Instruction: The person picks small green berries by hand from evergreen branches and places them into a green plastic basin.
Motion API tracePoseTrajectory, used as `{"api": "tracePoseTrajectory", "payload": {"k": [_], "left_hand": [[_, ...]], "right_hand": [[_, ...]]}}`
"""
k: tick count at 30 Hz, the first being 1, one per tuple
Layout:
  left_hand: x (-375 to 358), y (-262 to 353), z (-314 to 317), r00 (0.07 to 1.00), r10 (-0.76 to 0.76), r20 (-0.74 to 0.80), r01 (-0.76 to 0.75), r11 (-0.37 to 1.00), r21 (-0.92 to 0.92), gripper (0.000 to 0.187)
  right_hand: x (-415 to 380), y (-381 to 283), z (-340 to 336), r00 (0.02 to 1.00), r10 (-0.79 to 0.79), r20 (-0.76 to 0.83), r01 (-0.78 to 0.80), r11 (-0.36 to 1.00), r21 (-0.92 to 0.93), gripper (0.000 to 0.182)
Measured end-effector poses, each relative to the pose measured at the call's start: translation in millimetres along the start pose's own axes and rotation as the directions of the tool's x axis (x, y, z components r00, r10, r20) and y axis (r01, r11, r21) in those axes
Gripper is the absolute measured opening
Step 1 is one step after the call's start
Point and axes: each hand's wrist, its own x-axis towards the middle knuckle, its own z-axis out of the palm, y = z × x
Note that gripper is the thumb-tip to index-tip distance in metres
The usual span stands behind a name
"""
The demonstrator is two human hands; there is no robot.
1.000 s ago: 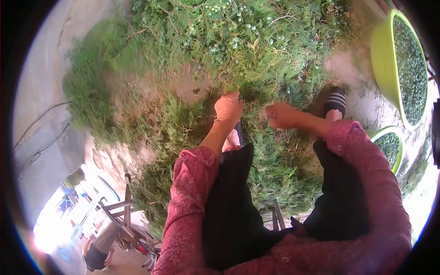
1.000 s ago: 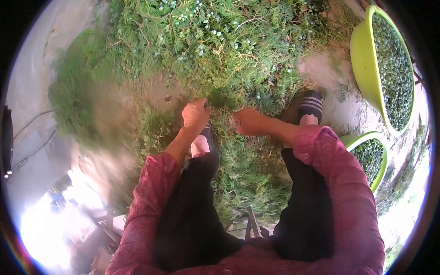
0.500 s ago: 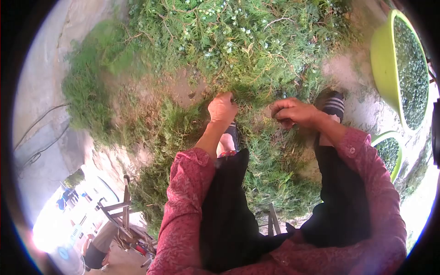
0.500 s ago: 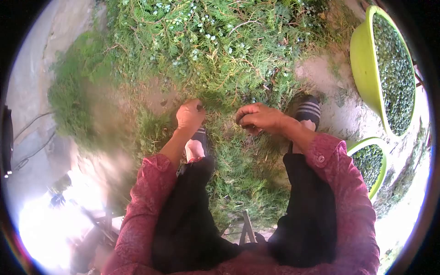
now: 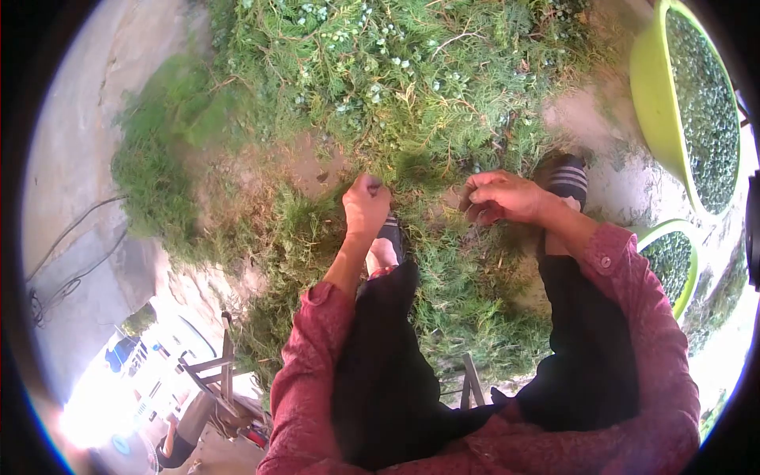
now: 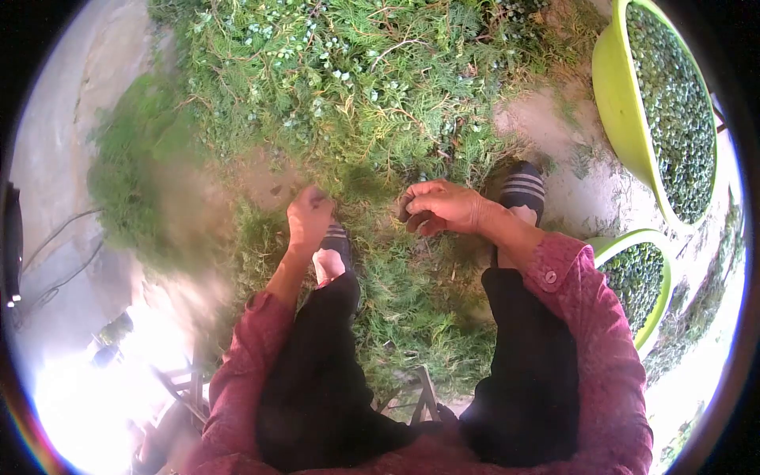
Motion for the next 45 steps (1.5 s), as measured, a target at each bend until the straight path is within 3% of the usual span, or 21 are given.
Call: {"api": "tracePoseTrajectory", "payload": {"k": [2,3,4,6,7,10,13,16,21,22,24,30,36,38,41,42,44,45], "left_hand": [[-11.5,13.0,-9.0,0.995,-0.091,0.046,0.099,0.972,-0.211,0.012],[-20.8,27.0,-15.9,0.978,-0.152,0.14,0.189,0.933,-0.307,0.01],[-27.4,34.1,-18.2,0.978,-0.153,0.145,0.192,0.931,-0.311,0.01],[-36.0,44.0,-21.6,0.952,-0.095,0.29,0.253,0.777,-0.576,0.007],[-39.5,57.3,-26.9,0.918,-0.13,0.374,0.343,0.734,-0.587,0.006],[-41.8,58.1,-23.2,0.896,-0.1,0.433,0.375,0.695,-0.614,0.005],[-38.0,54.2,-24.8,0.891,-0.057,0.451,0.321,0.782,-0.535,0.009],[-41.4,60.1,-25.5,0.887,-0.03,0.462,0.307,0.785,-0.539,0.014],[-49.8,53.8,-17.8,0.908,0.1,0.406,0.114,0.874,-0.472,0.017],[-50.8,54.3,-17.4,0.907,0.138,0.397,0.062,0.89,-0.452,0.018],[-52.4,42.7,-10.6,0.895,0.156,0.419,0.076,0.87,-0.487,0.018],[-57.0,55.1,-15.6,0.924,0.138,0.356,0.002,0.93,-0.367,0.016],[-56.5,61.6,-13.2,0.908,0.104,0.407,0.023,0.955,-0.296,0.013],[-57.1,63.4,-10.9,0.878,0.042,0.477,0.1,0.958,-0.269,0.012],[-57.8,62.8,-3.1,0.846,0.169,0.505,0.005,0.945,-0.326,0.01],[-58.8,60.7,0.7,0.846,0.169,0.506,0.006,0.946,-0.325,0.01],[-60.0,59.3,6.6,0.749,0.271,0.605,-0.007,0.916,-0.402,0.009],[-60.1,59.1,7.7,0.748,0.27,0.606,-0.006,0.916,-0.401,0.009]], "right_hand": [[4.0,0.7,3.1,1.0,-0.013,0.011,0.012,0.998,0.068,0.018],[5.2,1.9,4.5,0.999,-0.024,0.021,0.021,0.991,0.135,0.019],[6.3,4.2,5.0,1.0,-0.019,0.016,0.017,0.991,0.136,0.019],[9.5,5.9,5.6,0.999,-0.014,0.041,0.004,0.971,0.241,0.028],[10.8,5.3,7.4,0.999,-0.011,0.036,0.002,0.971,0.238,0.028],[14.8,4.3,10.9,0.998,0.034,0.046,-0.047,0.945,0.325,0.033],[19.3,6.1,13.8,0.998,0.034,0.06,-0.052,0.942,0.33,0.041],[23.8,3.1,20.2,0.998,0.03,0.058,-0.047,0.95,0.31,0.04],[33.6,-0.9,43.4,0.996,0.0,-0.094,0.002,1.0,0.021,0.037],[35.4,-1.3,47.7,0.995,0.003,-0.096,-0.001,1.0,0.019,0.037],[36.9,-3.0,54.0,0.999,-0.019,-0.04,0.012,0.986,-0.168,0.037],[32.3,4.8,55.5,0.997,0.063,-0.051,-0.071,0.984,-0.163,0.034],[29.8,8.1,45.9,0.998,0.056,-0.005,-0.056,0.988,-0.144,0.029],[27.5,9.0,41.0,0.998,0.066,0.005,-0.064,0.985,-0.158,0.029],[19.9,7.7,37.7,0.997,0.069,0.03,-0.062,0.983,-0.172,0.02],[15.0,5.4,37.0,0.997,0.055,0.049,-0.042,0.968,-0.248,0.018],[8.0,1.5,34.8,0.997,0.042,0.069,-0.018,0.947,-0.32,0.017],[6.3,-0.6,31.7,0.995,0.063,0.073,-0.015,0.851,-0.525,0.015]]}}
